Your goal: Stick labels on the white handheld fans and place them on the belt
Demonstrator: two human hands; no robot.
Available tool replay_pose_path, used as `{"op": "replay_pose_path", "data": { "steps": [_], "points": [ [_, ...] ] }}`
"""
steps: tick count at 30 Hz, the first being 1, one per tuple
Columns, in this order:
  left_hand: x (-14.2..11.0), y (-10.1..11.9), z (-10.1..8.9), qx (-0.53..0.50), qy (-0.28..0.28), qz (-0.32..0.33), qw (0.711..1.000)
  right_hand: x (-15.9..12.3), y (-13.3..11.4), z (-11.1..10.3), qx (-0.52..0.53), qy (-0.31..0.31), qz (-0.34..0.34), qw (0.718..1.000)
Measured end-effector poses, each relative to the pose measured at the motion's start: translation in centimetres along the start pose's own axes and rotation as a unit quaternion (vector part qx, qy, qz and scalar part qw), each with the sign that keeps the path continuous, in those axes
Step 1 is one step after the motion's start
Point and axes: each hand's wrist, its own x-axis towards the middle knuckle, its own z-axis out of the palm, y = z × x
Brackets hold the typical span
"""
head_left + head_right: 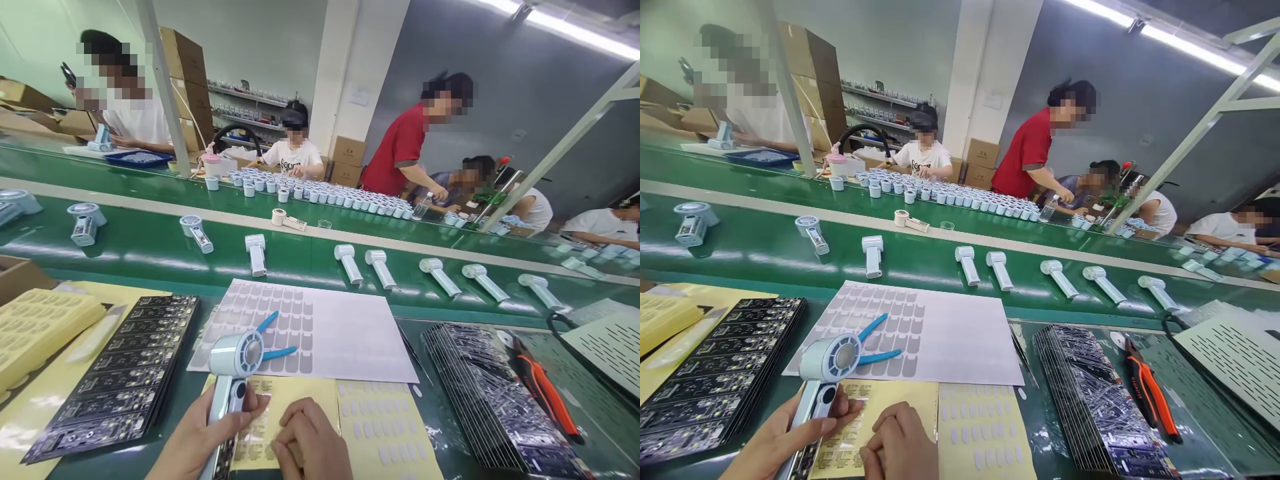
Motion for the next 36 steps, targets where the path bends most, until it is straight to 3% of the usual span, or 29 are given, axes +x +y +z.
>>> {"op": "replay_pose_path", "data": {
  "steps": [4, 7, 14, 22, 26, 29, 32, 34, 36],
  "points": [
    [-0.3, 0.5, 0.2, 0.019, 0.007, -0.017, 1.000, 1.0, -1.3, -2.1, 0.196, -0.063, 0.104, 0.973],
    [-1.0, 1.1, 0.9, -0.038, 0.000, -0.057, 0.998, 1.9, -3.4, -3.5, 0.252, -0.058, 0.107, 0.960],
    [0.1, 2.2, 2.2, -0.151, 0.016, -0.102, 0.983, 4.6, -7.9, -4.4, 0.220, -0.094, 0.073, 0.968],
    [1.0, 3.1, 2.8, -0.140, 0.052, -0.070, 0.986, 6.1, -8.5, -4.3, 0.183, -0.104, 0.080, 0.974],
    [0.8, 3.7, 3.3, -0.150, 0.079, -0.075, 0.983, 6.2, -7.5, -3.2, 0.151, -0.070, 0.037, 0.985],
    [0.7, 4.6, 4.2, -0.163, 0.107, -0.072, 0.978, 6.1, -6.5, -2.0, 0.109, -0.007, -0.064, 0.992],
    [0.8, 5.4, 4.9, -0.189, 0.100, -0.109, 0.971, 6.0, -6.0, -1.4, 0.124, 0.075, -0.148, 0.978],
    [1.1, 5.8, 4.9, -0.201, 0.066, -0.135, 0.968, 6.3, -5.9, -1.8, 0.160, 0.117, -0.144, 0.970],
    [1.7, 6.3, 4.4, -0.194, 0.036, -0.116, 0.973, 7.1, -5.5, -2.9, 0.170, 0.123, -0.108, 0.972]
  ]
}}
